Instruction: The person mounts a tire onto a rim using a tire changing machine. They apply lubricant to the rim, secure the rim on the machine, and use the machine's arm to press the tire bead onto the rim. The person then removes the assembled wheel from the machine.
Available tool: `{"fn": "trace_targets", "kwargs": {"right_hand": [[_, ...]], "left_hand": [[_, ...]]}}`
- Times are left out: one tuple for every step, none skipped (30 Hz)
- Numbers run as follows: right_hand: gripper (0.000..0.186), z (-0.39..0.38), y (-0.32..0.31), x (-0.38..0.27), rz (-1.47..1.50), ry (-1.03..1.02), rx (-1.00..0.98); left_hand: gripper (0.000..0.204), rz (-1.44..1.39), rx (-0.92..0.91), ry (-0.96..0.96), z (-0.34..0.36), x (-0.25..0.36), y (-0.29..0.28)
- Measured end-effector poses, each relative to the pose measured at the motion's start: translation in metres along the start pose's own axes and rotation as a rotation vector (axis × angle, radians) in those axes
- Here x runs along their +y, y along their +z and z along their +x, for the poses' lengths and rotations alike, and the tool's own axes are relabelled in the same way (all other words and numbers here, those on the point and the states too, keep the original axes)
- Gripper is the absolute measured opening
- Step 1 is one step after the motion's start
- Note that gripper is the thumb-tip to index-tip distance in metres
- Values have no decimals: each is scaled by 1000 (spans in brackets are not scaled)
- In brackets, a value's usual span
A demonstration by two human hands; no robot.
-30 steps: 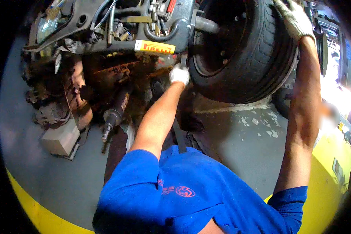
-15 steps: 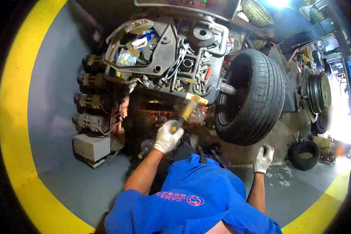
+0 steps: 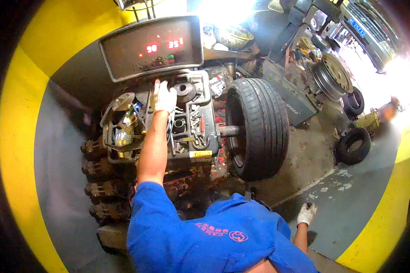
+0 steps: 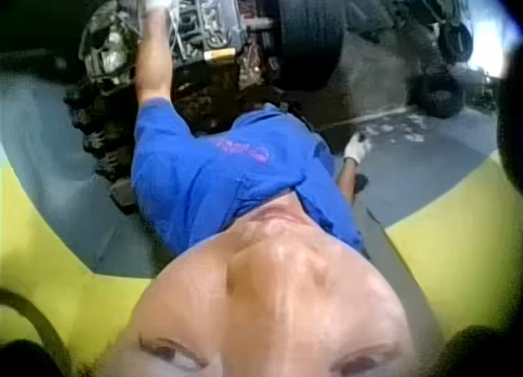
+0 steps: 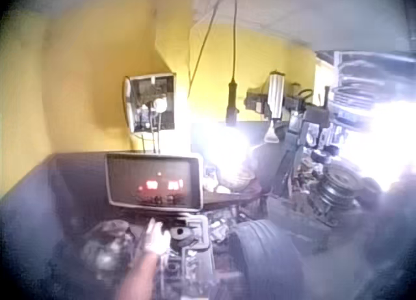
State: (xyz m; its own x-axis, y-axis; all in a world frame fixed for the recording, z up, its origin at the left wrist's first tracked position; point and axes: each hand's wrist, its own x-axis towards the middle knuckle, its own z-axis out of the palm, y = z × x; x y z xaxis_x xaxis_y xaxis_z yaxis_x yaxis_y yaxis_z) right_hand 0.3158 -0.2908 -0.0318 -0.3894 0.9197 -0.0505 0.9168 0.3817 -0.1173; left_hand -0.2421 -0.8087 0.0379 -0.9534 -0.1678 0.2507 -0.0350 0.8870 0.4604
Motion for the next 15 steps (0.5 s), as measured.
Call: {"fn": "trace_targets", "kwargs": {"right_hand": [[43,1,29,30,-52,-40,11],[45,1,47,69,-119,-53,32],[44,-8,47,76,-91,-20,-34],[43,-18,45,81,-68,20,-93],[45,-29,45,97,-85,124,-160],[48,-40,47,115,-98,229,-229],[49,-49,50,131,-145,232,-239],[50,-61,55,151,-189,243,-251],[50,-75,60,170,-232,263,-262],[48,-85,68,187,-224,238,-248],[47,-99,71,210,-224,240,-227],[47,-115,71,227,-215,251,-203],[44,-120,67,234,-261,374,-316],[43,-123,60,225,-385,265,-406],[46,-116,55,214,-273,317,-444]], "left_hand": [[51,-53,39,87,24,-1,20],[47,-50,-102,59,34,35,16],[45,24,-100,82,54,30,26],[49,27,-131,84,75,24,41],[50,40,-158,70,83,36,44],[52,56,-185,58,89,49,44],[55,94,-200,65,97,48,45],[57,131,-216,78,105,45,48],[60,106,-212,51,110,48,53],[56,194,-216,102,126,34,63],[54,168,-214,86,117,49,66],[53,198,-250,100,110,69,62],[52,237,-285,108,103,85,56],[49,279,-297,147,112,83,52],[46,328,-311,173,120,75,47]]}}
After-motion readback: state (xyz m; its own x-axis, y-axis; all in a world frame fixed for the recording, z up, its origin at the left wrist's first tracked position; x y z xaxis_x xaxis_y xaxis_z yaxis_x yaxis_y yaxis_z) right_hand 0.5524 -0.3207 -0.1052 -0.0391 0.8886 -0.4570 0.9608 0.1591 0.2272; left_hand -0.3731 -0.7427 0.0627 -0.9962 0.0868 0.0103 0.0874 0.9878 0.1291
